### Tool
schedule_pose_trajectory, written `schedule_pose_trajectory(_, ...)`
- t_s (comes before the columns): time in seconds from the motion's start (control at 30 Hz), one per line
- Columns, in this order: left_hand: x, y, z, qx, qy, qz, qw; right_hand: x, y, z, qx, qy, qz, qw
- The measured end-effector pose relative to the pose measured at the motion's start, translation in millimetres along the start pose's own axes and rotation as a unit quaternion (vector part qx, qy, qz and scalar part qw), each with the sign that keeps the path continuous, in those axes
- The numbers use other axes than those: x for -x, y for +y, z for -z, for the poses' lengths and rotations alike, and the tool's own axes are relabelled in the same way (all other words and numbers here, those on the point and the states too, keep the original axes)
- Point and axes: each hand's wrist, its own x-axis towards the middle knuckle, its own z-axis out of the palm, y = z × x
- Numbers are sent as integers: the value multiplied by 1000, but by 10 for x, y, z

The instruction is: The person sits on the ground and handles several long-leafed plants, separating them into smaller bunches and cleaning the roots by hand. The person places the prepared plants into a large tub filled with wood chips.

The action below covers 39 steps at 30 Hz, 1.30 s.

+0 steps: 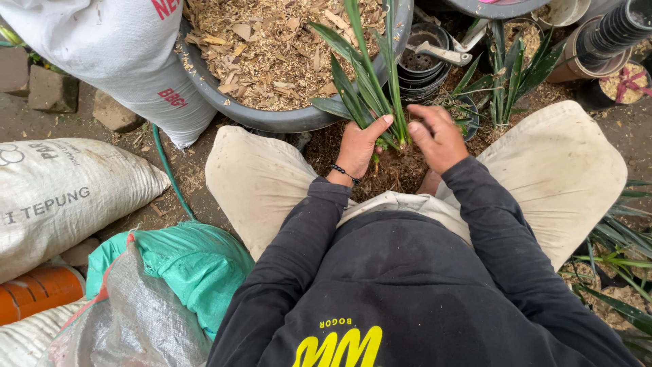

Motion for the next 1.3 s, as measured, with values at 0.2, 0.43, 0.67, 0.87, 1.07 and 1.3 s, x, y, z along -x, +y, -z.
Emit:
schedule_pose_trajectory(0.2, 31, 375, -100, 63, 21, -78, 995, 262, -276, 260, 57, 127, 48, 989)
schedule_pose_trajectory(0.43, 27, 845, -384, 177, 81, -127, 973, 219, -638, 7, 130, 18, 154, 979)
schedule_pose_trajectory(0.67, 130, 882, -606, 202, 79, -182, 959, 229, -609, -95, 79, 49, 136, 986)
schedule_pose_trajectory(0.87, 263, 783, -678, 115, 83, -219, 965, 245, -680, -127, -20, 92, 19, 995)
schedule_pose_trajectory(1.07, 138, 889, -505, 76, 127, -240, 959, 174, -851, -101, -68, 104, 75, 989)
schedule_pose_trajectory(1.3, -29, 1178, -184, -67, 181, -252, 948, -78, -1103, 173, 119, 140, 166, 969)
